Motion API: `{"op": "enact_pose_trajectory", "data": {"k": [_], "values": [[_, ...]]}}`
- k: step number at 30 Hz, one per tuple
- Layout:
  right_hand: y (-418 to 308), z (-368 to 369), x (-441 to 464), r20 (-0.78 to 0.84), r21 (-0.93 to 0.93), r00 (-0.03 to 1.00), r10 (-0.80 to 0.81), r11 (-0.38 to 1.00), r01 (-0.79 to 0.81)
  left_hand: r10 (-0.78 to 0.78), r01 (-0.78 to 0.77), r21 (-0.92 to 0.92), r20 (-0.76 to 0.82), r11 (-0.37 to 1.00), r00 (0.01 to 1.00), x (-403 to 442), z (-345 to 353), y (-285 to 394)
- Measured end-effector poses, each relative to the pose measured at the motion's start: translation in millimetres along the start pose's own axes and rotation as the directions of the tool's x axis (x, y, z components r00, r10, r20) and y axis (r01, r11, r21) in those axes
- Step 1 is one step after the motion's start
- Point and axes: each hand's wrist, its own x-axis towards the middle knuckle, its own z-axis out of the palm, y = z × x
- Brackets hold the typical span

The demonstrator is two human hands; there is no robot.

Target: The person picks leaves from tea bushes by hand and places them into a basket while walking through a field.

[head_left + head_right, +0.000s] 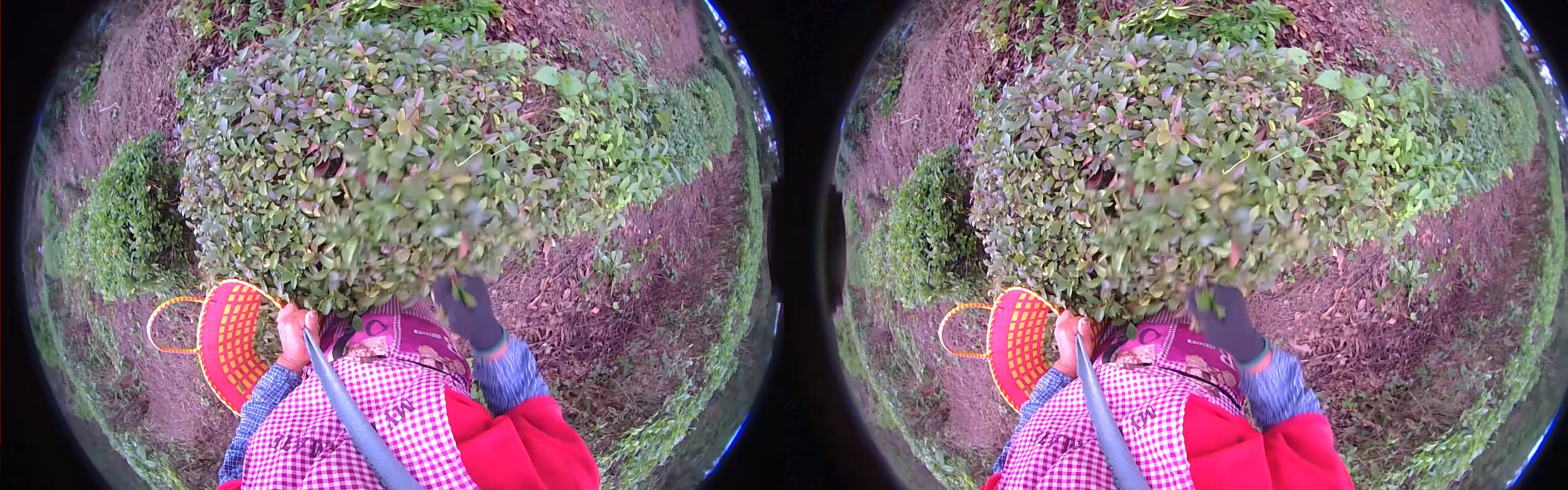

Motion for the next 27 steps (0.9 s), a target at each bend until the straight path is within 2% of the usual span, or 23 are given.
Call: {"op": "enact_pose_trajectory", "data": {"k": [1, 2, 3, 4, 5, 6, 9, 12, 13, 14, 15, 16, 18, 19, 20, 21, 23, 25, 26, 27], "values": [[-23.8, -0.3, -7.0, 0.054, 0.283, 0.970, -0.237, 0.935, 0.212, -0.001, 0.001, 0.007, 0.000, 1.000, 1.000, -2.8, -0.3, 0.2], [-23.4, -1.7, -6.6, 0.048, 0.275, 0.973, -0.226, 0.939, 0.205, 0.001, -0.001, -0.002, 0.011, 1.000, 1.000, -7.0, 0.3, -1.1], [-22.0, -6.4, 3.7, -0.129, 0.200, 0.992, -0.016, 0.979, 0.041, 0.004, -0.004, -0.010, 0.017, 1.000, 1.000, -8.3, 2.7, -3.9], [-20.2, -11.9, 18.8, -0.307, 0.160, 0.936, 0.172, 0.979, -0.128, 0.003, -0.003, -0.012, 0.014, 1.000, 1.000, -6.6, 4.7, -6.2], [-17.9, -22.3, 31.3, -0.282, 0.253, 0.850, 0.445, 0.889, -0.381, 0.017, -0.017, -0.005, 0.009, 1.000, 1.000, -6.9, 3.9, -5.9], [-5.7, -27.6, 44.6, -0.273, 0.251, 0.853, 0.444, 0.889, -0.383, 0.009, -0.009, -0.002, 0.004, 1.000, 1.000, -7.2, 2.2, -5.3], [30.3, -35.9, 82.2, -0.312, 0.349, 0.895, 0.318, 0.915, -0.204, -0.002, 0.002, -0.012, -0.009, 1.000, 1.000, -6.8, -0.4, -4.4], [35.8, -36.3, 108.2, -0.173, 0.152, 0.960, 0.221, 0.969, -0.195, 0.015, -0.015, 0.004, 0.012, 1.000, 1.000, -8.9, 0.3, -9.5], [38.8, -32.7, 115.5, -0.113, -0.090, 0.981, 0.155, 0.982, -0.165, 0.002, -0.002, 0.008, 0.022, 1.000, 1.000, -10.0, 0.5, -11.5], [52.8, -28.2, 120.8, -0.070, -0.293, 0.995, -0.077, 0.954, 0.054, -0.014, 0.013, 0.012, 0.033, 1.000, 0.999, -10.2, -0.4, -11.5], [66.9, -23.7, 126.1, -0.023, -0.480, 0.952, -0.306, 0.838, 0.257, -0.012, 0.012, 0.012, 0.016, 1.000, 1.000, -8.8, -1.5, -9.5], [59.6, -20.7, 126.2, -0.018, -0.478, 0.952, -0.306, 0.839, 0.260, -0.017, 0.017, 0.014, 0.014, 1.000, 1.000, -8.3, -0.8, -9.5], [36.9, -14.8, 121.7, -0.029, -0.617, 0.996, -0.088, 0.786, 0.052, -0.034, 0.035, -0.018, 0.003, 0.999, 0.999, -9.2, 1.0, -10.4], [58.3, -12.2, 120.0, -0.150, -0.568, 0.974, -0.170, 0.821, 0.056, -0.032, 0.032, -0.026, 0.001, 0.999, 0.999, -9.6, 1.5, -9.0], [58.9, -10.5, 113.7, -0.147, -0.571, 0.974, -0.170, 0.819, 0.057, -0.035, 0.035, -0.029, 0.000, 0.999, 0.999, -10.4, 2.1, -8.9], [59.1, -6.8, 102.6, -0.143, -0.466, 0.985, 0.096, 0.872, -0.152, -0.029, 0.029, -0.017, 0.007, 0.999, 1.000, -10.9, 2.1, -9.0], [68.7, 9.4, 73.2, -0.150, -0.192, 0.980, 0.132, 0.968, -0.159, -0.038, 0.038, -0.002, 0.001, 0.999, 0.999, -9.2, 3.4, -12.4], [74.9, 21.6, 29.4, -0.256, 0.043, 0.965, 0.053, 0.998, -0.044, -0.047, 0.047, -0.001, 0.016, 0.999, 0.999, -11.3, 6.7, -17.0], [64.9, 19.8, 12.4, -0.274, 0.113, 0.943, 0.188, 0.980, -0.163, -0.075, 0.074, 0.007, 0.010, 0.997, 0.997, -14.0, 7.0, -16.5], [45.3, 17.8, 4.8, -0.252, 0.117, 0.947, 0.198, 0.978, -0.174, -0.092, 0.092, 0.013, -0.004, 0.996, 0.996, -14.4, 6.8, -17.8]]}}
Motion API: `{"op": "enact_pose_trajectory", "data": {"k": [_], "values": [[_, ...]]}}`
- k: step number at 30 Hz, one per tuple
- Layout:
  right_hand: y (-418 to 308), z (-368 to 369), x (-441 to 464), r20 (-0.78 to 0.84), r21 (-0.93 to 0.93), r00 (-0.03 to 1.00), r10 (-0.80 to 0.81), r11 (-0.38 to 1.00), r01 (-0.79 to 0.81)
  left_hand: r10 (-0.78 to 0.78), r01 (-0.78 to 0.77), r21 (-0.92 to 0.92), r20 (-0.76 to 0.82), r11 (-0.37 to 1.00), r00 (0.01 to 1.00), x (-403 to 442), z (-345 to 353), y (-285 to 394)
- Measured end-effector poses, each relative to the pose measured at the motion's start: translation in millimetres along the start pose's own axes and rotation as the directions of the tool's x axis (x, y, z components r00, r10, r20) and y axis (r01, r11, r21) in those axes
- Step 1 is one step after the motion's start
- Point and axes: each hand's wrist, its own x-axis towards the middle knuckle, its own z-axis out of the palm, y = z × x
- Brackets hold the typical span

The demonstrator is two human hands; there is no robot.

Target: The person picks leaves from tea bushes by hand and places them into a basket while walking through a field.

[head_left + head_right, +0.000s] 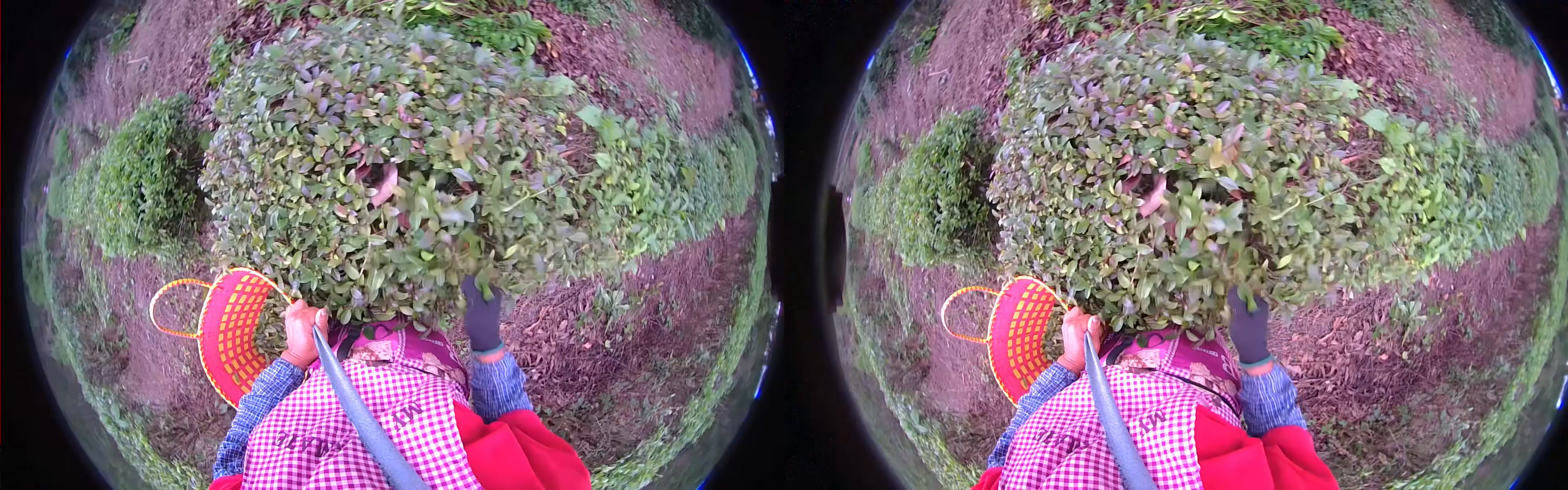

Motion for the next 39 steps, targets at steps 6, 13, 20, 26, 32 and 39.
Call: {"op": "enact_pose_trajectory", "data": {"k": [6, 13, 20, 26, 32, 39], "values": [[-54.3, -43.4, 22.7, 0.200, -0.273, 0.976, 0.084, 0.962, -0.027, 0.012, -0.012, -0.043, -0.002, 0.999, 1.000, 11.4, -5.5, 9.5], [-39.2, -0.2, 93.7, 0.256, -0.325, 0.823, -0.508, 0.756, 0.568, 0.031, -0.031, -0.001, -0.015, 1.000, 0.999, 14.9, -3.9, 12.9], [-31.4, 19.3, 99.4, 0.564, -0.661, 0.822, -0.080, 0.553, 0.507, 0.050, -0.048, 0.034, -0.036, 0.998, 0.998, 9.1, 1.3, 21.8], [-10.3, 18.0, 52.7, 0.315, 0.024, 0.932, -0.178, 0.983, 0.180, 0.023, -0.024, 0.053, 0.031, 0.998, 0.999, 0.8, 5.7, 34.1], [-96.9, 119.5, -8.1, 0.447, 0.436, 0.454, -0.771, 0.631, 0.641, 0.150, -0.164, 0.109, 0.132, 0.980, 0.980, -10.1, 13.1, 56.7], [-60.4, 205.4, -60.4, 0.956, 0.103, 0.024, -0.291, 0.413, 0.905, 0.154, -0.151, -0.098, 0.024, 0.984, 0.988, -43.0, 40.9, 36.8]]}}
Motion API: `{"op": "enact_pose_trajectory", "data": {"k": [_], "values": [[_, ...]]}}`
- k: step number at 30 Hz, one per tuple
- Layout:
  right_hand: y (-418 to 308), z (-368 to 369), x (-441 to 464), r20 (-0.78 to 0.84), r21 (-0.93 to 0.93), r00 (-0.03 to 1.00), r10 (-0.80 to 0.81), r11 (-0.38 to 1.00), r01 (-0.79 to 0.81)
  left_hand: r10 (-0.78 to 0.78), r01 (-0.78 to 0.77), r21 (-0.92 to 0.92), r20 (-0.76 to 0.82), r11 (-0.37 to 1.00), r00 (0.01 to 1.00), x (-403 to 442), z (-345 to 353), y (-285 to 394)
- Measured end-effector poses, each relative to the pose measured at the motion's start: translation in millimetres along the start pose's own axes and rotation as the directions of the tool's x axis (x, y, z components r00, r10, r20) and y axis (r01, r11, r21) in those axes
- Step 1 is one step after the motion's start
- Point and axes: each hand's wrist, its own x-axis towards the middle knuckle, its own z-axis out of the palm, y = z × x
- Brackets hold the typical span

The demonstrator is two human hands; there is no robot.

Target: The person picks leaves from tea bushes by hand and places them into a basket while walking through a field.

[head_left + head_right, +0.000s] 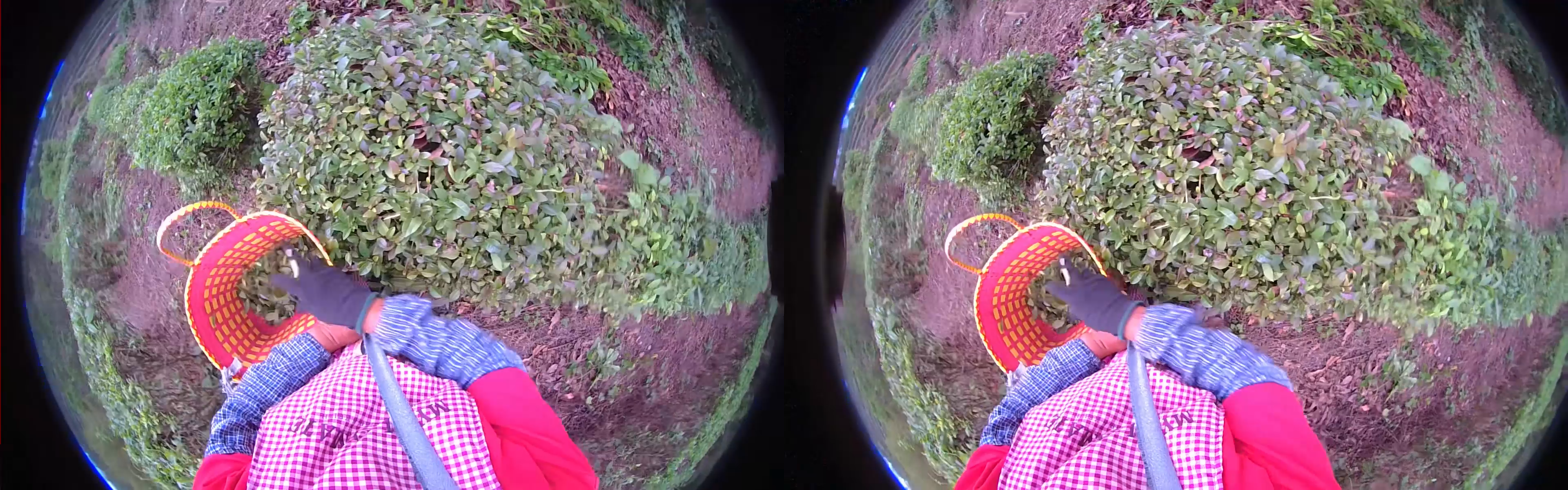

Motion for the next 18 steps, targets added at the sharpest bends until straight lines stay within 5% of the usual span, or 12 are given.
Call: {"op": "enact_pose_trajectory", "data": {"k": [2, 4, 5, 6, 8, 12, 14, 16, 18], "values": [[16.7, -8.6, -31.6, -0.415, 0.335, 0.910, -0.001, 0.930, 0.154, 0.076, -0.057, 0.154, -0.119, 0.986, 0.990, 4.9, -10.4, 15.5], [38.9, -33.7, -77.6, -0.512, 0.410, 0.826, 0.236, 0.912, -0.006, -0.268, 0.176, 0.339, 0.248, 0.924, 0.931, 10.3, -45.7, 28.5], [46.3, -58.1, -95.4, -0.524, 0.309, 0.782, 0.337, 0.931, -0.195, -0.218, 0.187, 0.269, 0.091, 0.945, 0.972, 5.2, -44.5, 23.4], [67.5, -44.7, -118.2, -0.545, 0.688, 0.565, 0.620, 0.715, -0.122, -0.263, 0.223, 0.278, 0.118, 0.934, 0.958, 1.4, -48.5, 21.2], [88.7, -72.8, -142.6, -0.627, 0.532, 0.351, 0.696, 0.711, -0.460, -0.202, 0.200, 0.180, -0.007, 0.963, 0.979, -5.3, -48.7, 9.9], [100.9, -100.9, -124.9, -0.435, 0.453, 0.440, 0.786, 0.613, -0.647, -0.236, 0.246, 0.166, -0.078, 0.955, 0.969, -4.2, -59.6, 1.1], [111.1, -96.2, -110.4, -0.295, 0.117, 0.558, 0.776, 0.609, -0.785, -0.201, 0.207, 0.136, -0.058, 0.969, 0.978, -3.6, -61.5, 3.4], [119.3, -87.6, -105.1, -0.279, 0.160, 0.572, 0.771, 0.625, -0.764, -0.250, 0.239, 0.159, 0.053, 0.958, 0.967, -4.9, -53.8, 0.6], [134.5, -70.5, -107.8, -0.461, 0.128, 0.682, 0.568, 0.803, -0.582, -0.226, 0.217, 0.126, 0.063, 0.968, 0.972, -8.2, -43.3, -5.9]]}}
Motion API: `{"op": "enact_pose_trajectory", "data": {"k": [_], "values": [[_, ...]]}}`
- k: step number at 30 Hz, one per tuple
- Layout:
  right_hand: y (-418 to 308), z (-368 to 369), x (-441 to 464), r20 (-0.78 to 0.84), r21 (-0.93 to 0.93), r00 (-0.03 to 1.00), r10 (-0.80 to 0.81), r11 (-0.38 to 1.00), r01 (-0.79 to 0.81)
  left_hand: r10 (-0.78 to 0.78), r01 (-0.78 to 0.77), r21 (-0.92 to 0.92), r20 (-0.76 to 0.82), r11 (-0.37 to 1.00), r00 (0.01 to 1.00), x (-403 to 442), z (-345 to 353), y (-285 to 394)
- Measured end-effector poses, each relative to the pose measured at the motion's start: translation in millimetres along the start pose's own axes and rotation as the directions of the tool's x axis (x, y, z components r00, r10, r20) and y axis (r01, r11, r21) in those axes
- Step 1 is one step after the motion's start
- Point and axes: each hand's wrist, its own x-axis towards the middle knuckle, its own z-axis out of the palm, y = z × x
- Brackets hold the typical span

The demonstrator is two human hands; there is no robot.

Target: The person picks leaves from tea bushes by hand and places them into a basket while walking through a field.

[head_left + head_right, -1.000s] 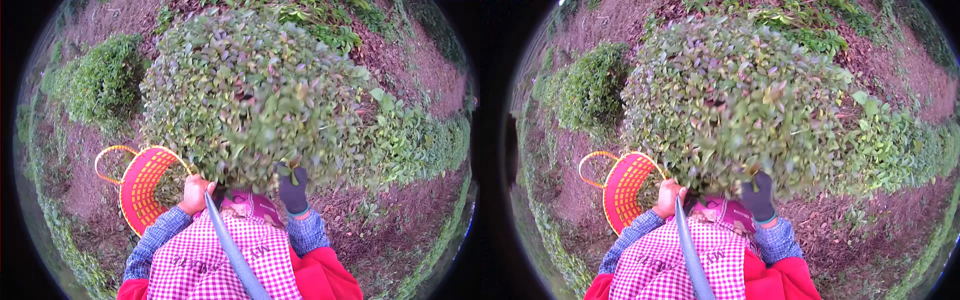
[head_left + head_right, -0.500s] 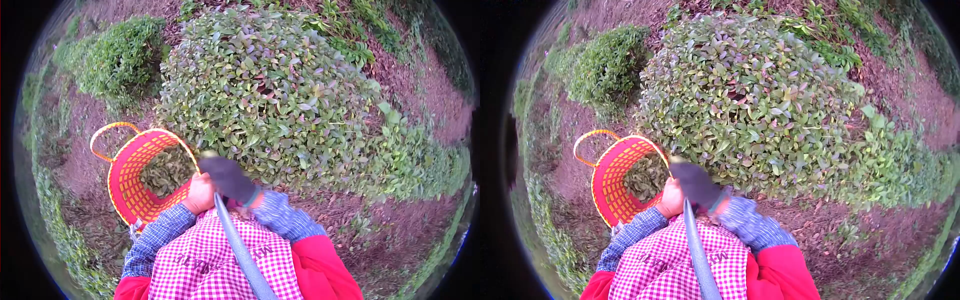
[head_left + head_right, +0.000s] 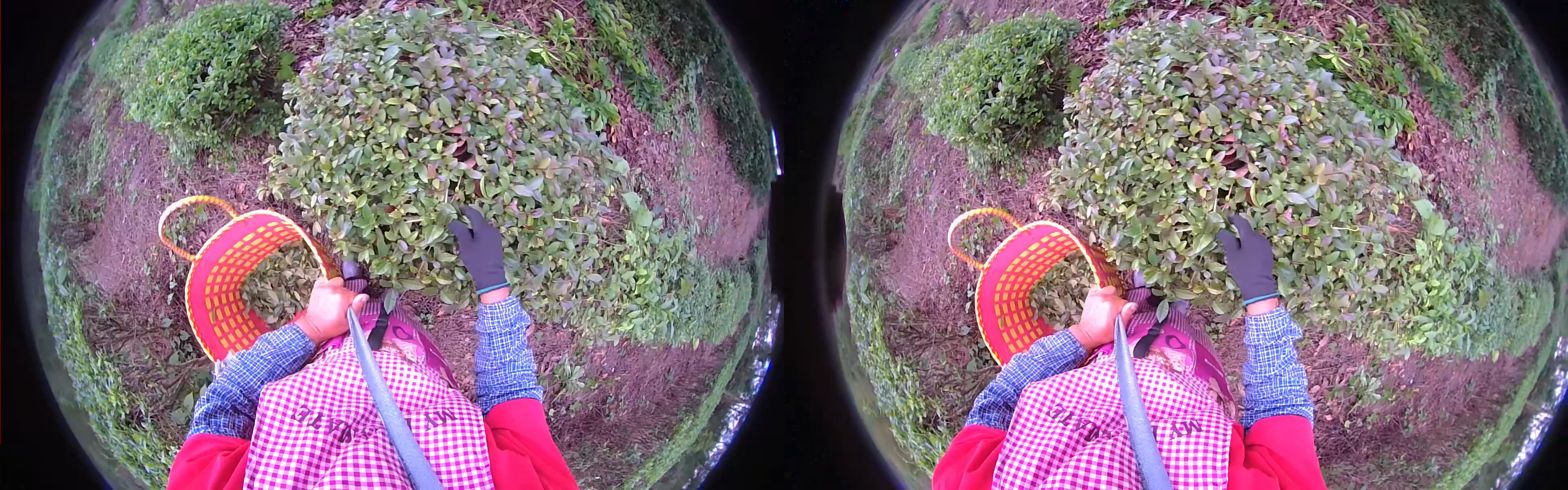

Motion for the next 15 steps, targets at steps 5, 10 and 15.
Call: {"op": "enact_pose_trajectory", "data": {"k": [5, 10, 15], "values": [[-17.4, -0.4, 3.4, 0.089, -0.063, 0.986, 0.138, 0.989, -0.132, 0.036, -0.037, -0.059, -0.024, 0.998, 0.999, 7.0, -10.6, -6.5], [6.5, 13.1, -1.8, -0.079, -0.136, 0.995, 0.053, 0.989, -0.063, 0.062, -0.064, -0.089, -0.028, 0.994, 0.998, 10.7, -15.0, -19.8], [-66.7, -46.7, -40.7, -0.244, 0.731, 0.841, 0.484, 0.662, -0.169, 0.049, -0.050, -0.022, -0.039, 0.998, 0.998, 16.5, -24.7, -29.4]]}}
